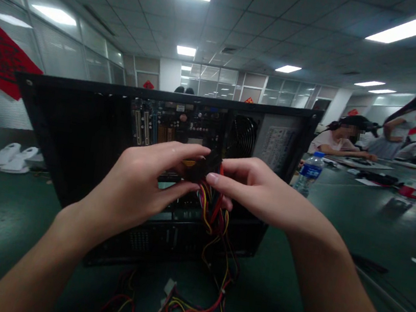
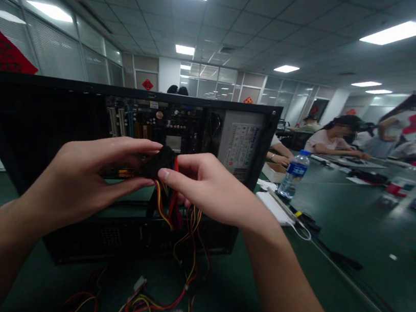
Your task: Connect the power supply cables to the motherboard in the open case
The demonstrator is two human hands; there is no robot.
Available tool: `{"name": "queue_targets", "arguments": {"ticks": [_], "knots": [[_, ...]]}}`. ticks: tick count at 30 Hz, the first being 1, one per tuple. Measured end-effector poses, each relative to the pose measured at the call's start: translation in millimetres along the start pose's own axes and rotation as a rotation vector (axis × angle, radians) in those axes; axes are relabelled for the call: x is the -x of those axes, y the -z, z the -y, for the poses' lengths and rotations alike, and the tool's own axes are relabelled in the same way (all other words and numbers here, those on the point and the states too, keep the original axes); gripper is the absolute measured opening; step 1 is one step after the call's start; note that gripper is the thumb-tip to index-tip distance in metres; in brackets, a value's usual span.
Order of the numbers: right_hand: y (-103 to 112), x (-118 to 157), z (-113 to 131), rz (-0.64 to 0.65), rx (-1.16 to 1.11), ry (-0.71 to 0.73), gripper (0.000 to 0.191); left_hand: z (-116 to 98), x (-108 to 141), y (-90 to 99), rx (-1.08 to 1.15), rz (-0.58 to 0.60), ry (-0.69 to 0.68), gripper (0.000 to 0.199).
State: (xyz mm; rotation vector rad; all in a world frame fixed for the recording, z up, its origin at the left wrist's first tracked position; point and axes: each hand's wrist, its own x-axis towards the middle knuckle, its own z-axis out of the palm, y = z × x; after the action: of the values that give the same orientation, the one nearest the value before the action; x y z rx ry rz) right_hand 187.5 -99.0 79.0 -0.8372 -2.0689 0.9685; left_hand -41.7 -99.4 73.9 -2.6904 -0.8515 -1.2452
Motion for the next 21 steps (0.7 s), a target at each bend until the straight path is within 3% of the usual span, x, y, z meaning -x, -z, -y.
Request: {"name": "queue_targets", "arguments": {"ticks": [8, 21], "knots": [[2, -7, -12, 0.024, -0.039, 0.005, 0.047, -3, -2, -1.4, -0.081, -0.006, -0.095, 0.041], [3, -5, -16, 0.156, -0.030, -0.055, 0.046, 18, -1, -0.7, -0.183, 0.124, -0.232, 0.059]]}}
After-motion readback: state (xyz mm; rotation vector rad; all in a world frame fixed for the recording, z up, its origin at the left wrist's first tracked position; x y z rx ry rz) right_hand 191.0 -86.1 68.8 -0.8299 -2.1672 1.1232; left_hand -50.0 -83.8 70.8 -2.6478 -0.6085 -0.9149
